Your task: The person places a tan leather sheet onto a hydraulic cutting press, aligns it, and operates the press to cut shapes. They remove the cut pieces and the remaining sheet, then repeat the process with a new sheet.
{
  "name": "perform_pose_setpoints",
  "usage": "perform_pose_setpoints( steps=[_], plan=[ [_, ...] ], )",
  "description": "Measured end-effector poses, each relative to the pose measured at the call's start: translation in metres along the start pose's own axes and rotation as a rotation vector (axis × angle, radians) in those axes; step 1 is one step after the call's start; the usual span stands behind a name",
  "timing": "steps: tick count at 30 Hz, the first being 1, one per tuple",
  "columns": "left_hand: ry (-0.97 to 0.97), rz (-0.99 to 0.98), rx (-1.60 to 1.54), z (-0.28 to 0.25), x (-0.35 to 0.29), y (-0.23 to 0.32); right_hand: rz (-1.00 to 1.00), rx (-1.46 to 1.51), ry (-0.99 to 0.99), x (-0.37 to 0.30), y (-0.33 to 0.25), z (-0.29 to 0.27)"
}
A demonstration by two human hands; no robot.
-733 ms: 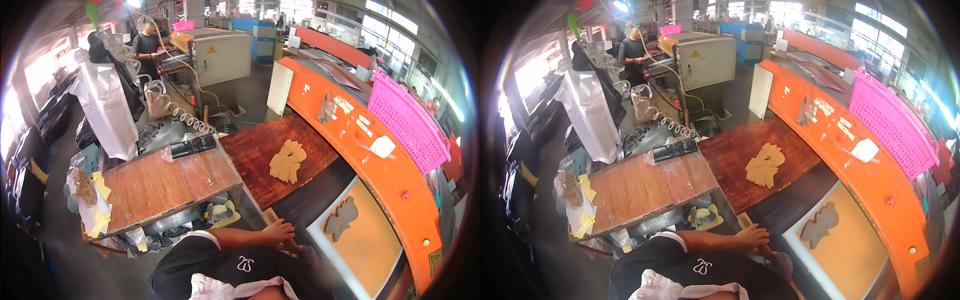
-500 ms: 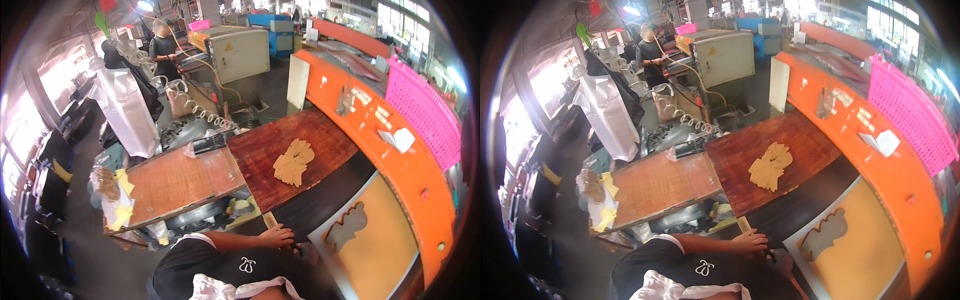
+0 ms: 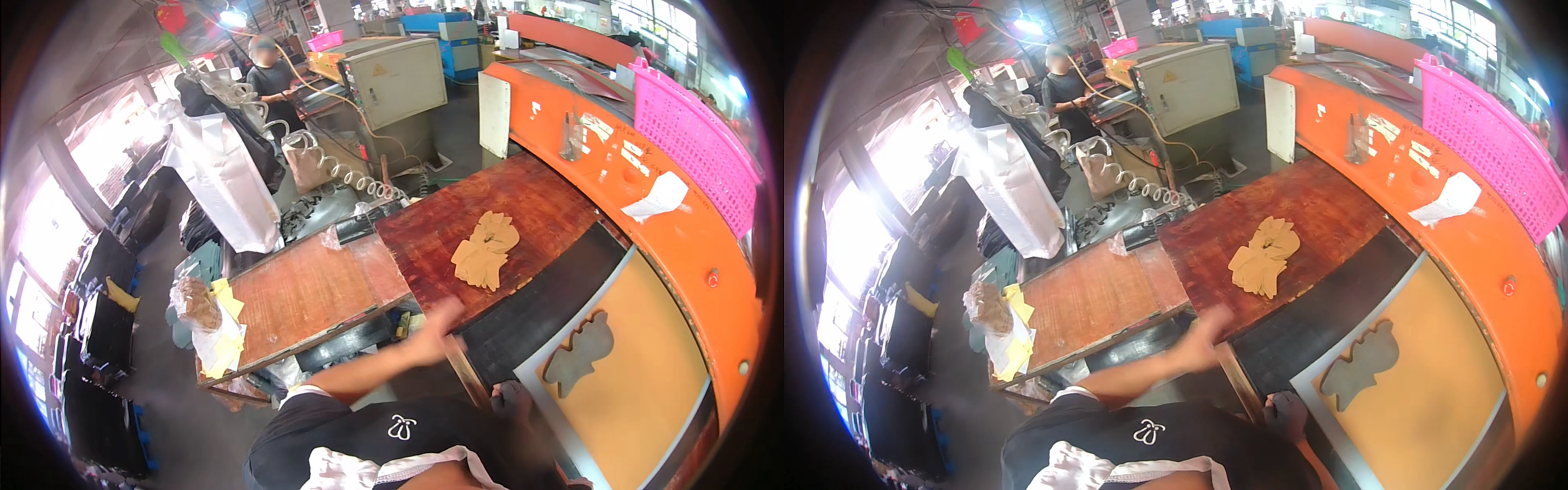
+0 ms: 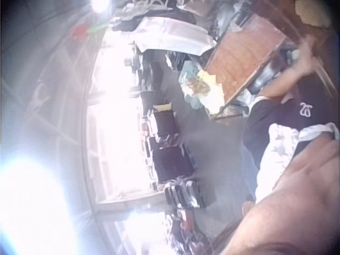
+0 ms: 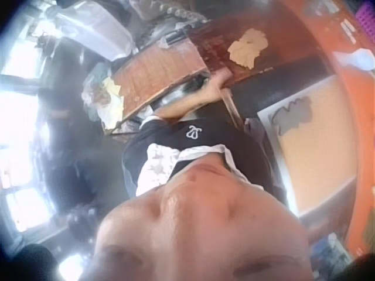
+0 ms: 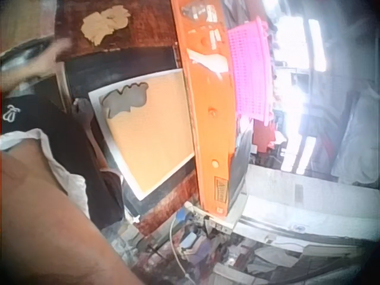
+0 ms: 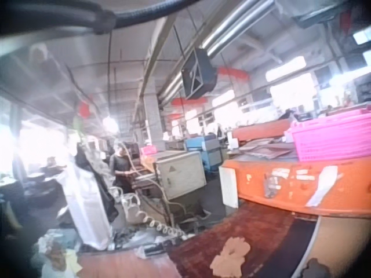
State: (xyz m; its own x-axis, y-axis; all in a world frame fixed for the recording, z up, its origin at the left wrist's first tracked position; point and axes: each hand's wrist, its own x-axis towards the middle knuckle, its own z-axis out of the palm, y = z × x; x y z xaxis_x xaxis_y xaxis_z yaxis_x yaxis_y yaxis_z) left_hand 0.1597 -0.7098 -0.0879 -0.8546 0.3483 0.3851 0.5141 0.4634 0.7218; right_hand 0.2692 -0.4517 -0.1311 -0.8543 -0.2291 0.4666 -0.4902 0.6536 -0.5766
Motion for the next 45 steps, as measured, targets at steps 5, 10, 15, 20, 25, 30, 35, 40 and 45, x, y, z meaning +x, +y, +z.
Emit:
perform_pose_setpoints(
  steps=[5,10,15,20,25,30,35,40,45],
  plan=[
    [0.927,-0.79,-1.274,-0.197,0.088,-0.06,0.013,-0.084,0.042,-0.001,-0.007,-0.001],
    [0.728,-0.287,-0.861,-0.196,0.085,-0.045,0.005,-0.035,0.049,0.004,-0.01,-0.005],
    [0.073,-0.289,-0.21,-0.076,0.048,-0.013,0.002,-0.018,0.042,0.003,-0.009,-0.007],
    [-0.383,-0.017,-0.002,0.001,0.005,0.001,0.025,-0.029,0.034,0.002,-0.006,-0.007],
    [-0.342,-0.019,0.071,0.009,-0.016,0.003,0.022,-0.033,0.039,0.003,-0.003,-0.009],
    [-0.232,-0.195,0.106,-0.011,-0.037,-0.008,-0.011,-0.018,0.072,0.002,0.003,-0.008],
    [-0.185,-0.291,0.103,-0.017,-0.053,-0.014,-0.028,0.014,0.1,0.004,0.009,-0.006],
    [-0.035,-0.032,0.171,0.01,-0.039,0.004,0.01,0.018,0.066,0.005,0.008,-0.009],
    [-0.039,0.153,0.049,0.038,-0.016,0.027,0.023,0.066,0.041,0.005,0.01,-0.011]
  ],
)
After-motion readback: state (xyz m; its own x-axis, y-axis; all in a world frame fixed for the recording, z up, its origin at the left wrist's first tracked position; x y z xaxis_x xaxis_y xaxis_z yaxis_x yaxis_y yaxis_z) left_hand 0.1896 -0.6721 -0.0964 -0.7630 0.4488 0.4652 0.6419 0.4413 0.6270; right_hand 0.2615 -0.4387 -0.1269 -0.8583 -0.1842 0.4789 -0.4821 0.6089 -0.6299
